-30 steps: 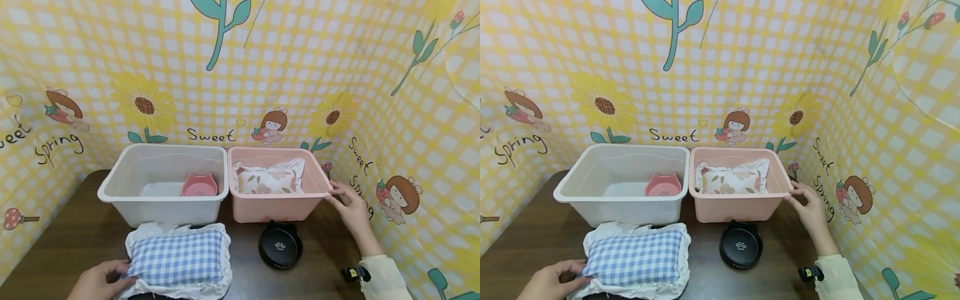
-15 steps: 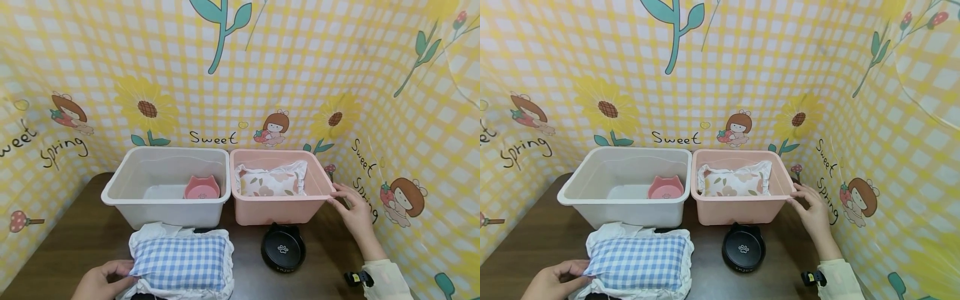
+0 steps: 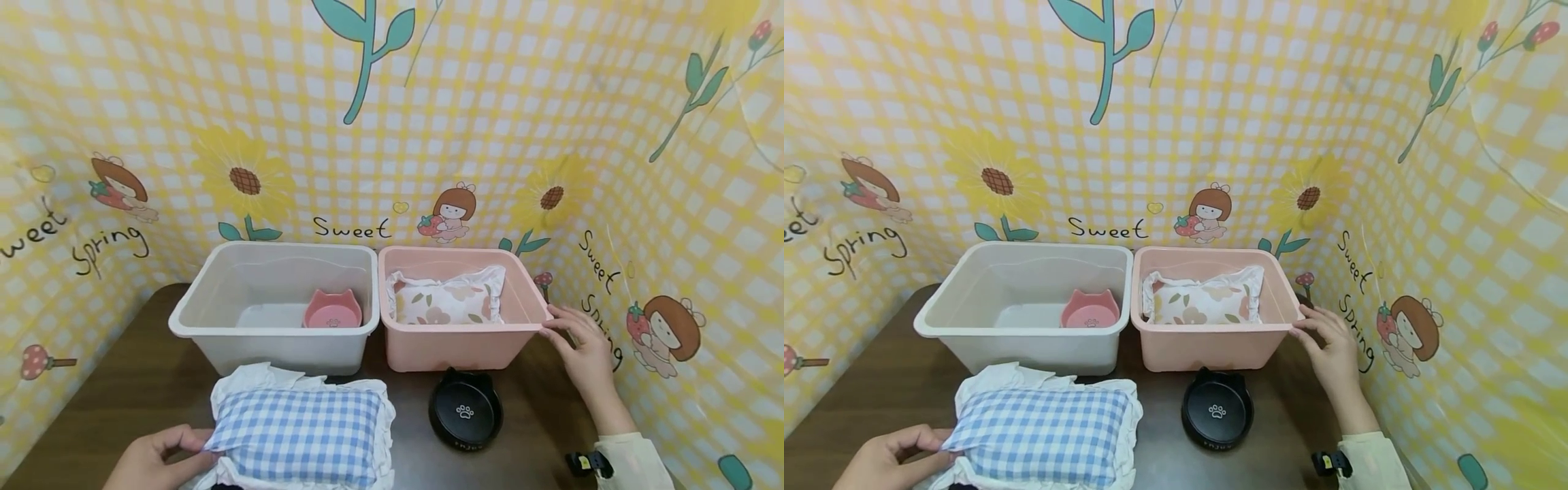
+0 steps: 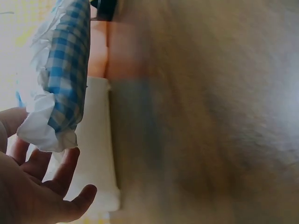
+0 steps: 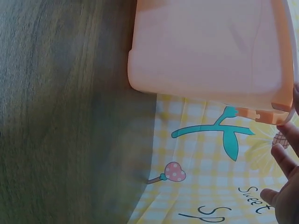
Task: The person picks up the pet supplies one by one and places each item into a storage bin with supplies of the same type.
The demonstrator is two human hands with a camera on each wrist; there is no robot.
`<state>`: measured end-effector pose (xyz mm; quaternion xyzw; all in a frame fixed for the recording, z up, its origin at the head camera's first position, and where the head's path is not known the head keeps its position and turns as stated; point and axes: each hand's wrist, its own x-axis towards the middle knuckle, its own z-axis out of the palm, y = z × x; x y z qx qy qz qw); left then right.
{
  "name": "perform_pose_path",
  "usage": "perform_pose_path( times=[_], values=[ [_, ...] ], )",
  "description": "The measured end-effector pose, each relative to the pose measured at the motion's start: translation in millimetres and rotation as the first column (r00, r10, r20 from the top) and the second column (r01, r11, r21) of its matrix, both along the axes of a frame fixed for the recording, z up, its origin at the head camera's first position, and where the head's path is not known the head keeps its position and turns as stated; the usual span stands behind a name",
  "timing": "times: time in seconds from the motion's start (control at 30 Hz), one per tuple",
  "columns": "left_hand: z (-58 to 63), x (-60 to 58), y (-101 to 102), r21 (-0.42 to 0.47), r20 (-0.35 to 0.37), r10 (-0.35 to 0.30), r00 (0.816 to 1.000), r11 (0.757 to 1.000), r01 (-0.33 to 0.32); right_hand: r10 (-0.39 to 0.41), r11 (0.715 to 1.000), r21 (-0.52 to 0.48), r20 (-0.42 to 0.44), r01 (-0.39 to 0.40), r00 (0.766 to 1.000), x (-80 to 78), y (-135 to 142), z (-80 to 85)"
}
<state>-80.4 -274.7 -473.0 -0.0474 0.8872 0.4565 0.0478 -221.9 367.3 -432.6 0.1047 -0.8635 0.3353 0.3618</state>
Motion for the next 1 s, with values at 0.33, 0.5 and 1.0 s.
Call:
perform_pose_path(
  times=[0.33,0.5,1.0],
  values=[
    [34.8,7.4,16.6,0.053,-0.227,-0.038,0.973,0.997,0.051,-0.058,0.998,-0.024,0.127,0.062,0.99,8.2,-3.5,3.9],
    [56.5,12.2,28.8,0.046,-0.304,-0.049,0.951,0.997,0.066,-0.079,0.995,-0.042,0.169,0.087,0.982,10.5,-4.4,1.5],
    [140.6,-24.3,82.3,0.026,-0.409,0.001,0.912,1.0,0.011,-0.089,0.996,0.029,0.039,0.088,0.995,10.3,-6.2,3.1]
  ],
)
